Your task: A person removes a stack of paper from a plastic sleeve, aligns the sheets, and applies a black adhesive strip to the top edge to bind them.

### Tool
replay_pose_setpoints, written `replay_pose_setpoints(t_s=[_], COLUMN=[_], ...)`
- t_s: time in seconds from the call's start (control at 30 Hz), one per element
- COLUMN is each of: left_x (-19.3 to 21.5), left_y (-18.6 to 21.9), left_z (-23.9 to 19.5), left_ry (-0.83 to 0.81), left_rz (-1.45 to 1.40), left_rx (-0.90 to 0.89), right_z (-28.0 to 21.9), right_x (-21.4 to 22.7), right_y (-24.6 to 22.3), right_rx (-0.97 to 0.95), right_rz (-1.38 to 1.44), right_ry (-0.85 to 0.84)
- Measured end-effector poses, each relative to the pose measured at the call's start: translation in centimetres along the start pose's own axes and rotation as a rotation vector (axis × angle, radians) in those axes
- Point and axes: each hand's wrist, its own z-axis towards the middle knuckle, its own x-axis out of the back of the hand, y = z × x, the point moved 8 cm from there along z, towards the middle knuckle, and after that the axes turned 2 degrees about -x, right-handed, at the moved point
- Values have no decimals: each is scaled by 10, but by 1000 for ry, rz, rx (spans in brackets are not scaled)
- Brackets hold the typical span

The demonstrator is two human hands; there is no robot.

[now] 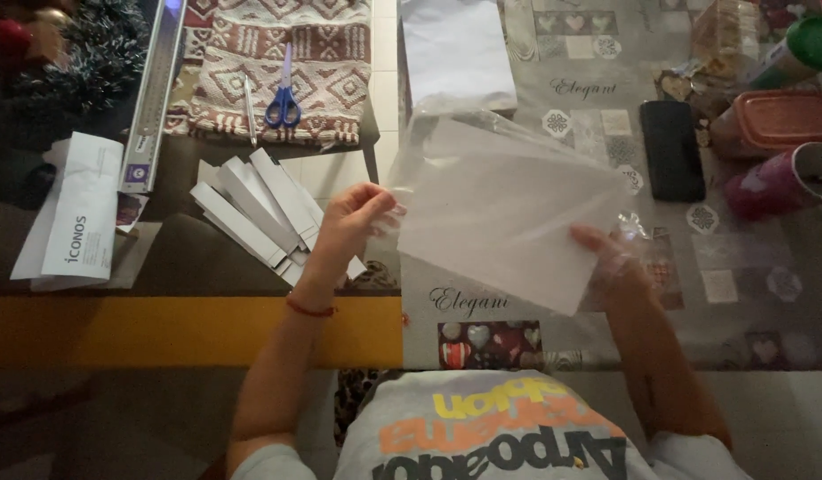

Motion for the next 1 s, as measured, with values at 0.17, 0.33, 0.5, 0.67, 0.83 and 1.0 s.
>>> replay_pose_setpoints(t_s=[0.17, 0.33, 0.5, 0.67, 0.83, 1.0], left_x=[12, 21, 14, 7, -20, -7], left_y=[3, 8, 16, -5, 17, 38], left_z=[7, 12, 15, 40, 39, 39], left_ry=[3, 62, 48, -56, -104, 50], left_rz=[6, 32, 91, 166, 284, 276], left_rx=[-85, -112, -41, -27, -96, -365], right_z=[5, 13, 16, 12, 0, 33], right_x=[12, 20, 28, 24, 19, 34], right_y=[9, 12, 20, 21, 15, 37], right_rx=[7, 27, 44, 59, 52, 93], right_rz=[36, 65, 103, 122, 93, 124], right_ry=[27, 52, 83, 62, -28, -238])
